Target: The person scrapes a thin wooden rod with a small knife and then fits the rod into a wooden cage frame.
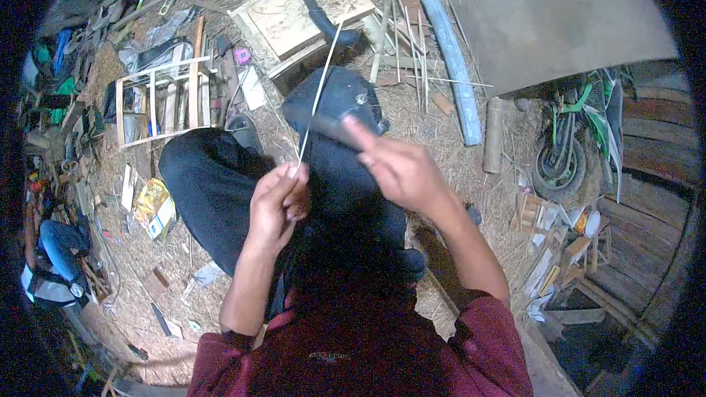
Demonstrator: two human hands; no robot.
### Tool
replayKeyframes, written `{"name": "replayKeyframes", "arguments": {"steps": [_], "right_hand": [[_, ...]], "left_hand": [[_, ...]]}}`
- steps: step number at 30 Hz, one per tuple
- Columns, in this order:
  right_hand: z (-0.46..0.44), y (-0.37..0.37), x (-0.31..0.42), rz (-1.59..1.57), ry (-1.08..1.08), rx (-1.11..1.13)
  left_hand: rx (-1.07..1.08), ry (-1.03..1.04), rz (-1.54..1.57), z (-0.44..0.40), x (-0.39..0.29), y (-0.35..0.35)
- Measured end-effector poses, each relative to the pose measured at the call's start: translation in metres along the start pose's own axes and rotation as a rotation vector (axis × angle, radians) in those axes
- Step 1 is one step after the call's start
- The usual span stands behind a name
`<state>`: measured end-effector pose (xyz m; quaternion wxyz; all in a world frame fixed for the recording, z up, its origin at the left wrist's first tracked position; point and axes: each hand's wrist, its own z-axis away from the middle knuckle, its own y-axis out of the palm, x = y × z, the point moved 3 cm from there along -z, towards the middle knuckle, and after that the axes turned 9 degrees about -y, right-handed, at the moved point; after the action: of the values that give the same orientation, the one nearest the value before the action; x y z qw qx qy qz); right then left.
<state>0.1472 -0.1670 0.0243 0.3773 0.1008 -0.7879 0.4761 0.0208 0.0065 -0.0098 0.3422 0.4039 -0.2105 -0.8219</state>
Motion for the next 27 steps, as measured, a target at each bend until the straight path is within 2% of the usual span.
{"name": "replayKeyframes", "arguments": {"steps": [2, 5, 13, 19, 20, 23, 27], "right_hand": [[-0.004, 0.008, 0.006, 0.165, -0.083, 0.163], [-0.010, 0.013, 0.009, 0.233, 0.000, 0.315], [-0.018, 0.017, -0.001, 0.239, 0.008, 0.232], [-0.016, 0.012, -0.008, 0.253, 0.073, 0.168], [-0.015, 0.011, -0.009, 0.234, 0.072, 0.147], [-0.013, 0.009, -0.012, 0.215, 0.067, 0.116], [-0.011, 0.007, -0.012, 0.194, 0.093, 0.106]], "left_hand": [[0.016, -0.045, 0.036, -0.015, -0.002, 0.007], [-0.013, -0.042, 0.017, -0.022, -0.001, 0.009], [-0.133, 0.010, -0.262, -0.024, 0.004, 0.002], [-0.317, 0.541, -0.868, -0.008, 0.011, 0.006], [-0.340, 0.456, -0.909, -0.002, 0.010, 0.007], [-0.383, 0.543, -0.937, 0.008, 0.018, 0.004], [-0.353, 0.457, -0.986, 0.031, 0.026, -0.010]]}}
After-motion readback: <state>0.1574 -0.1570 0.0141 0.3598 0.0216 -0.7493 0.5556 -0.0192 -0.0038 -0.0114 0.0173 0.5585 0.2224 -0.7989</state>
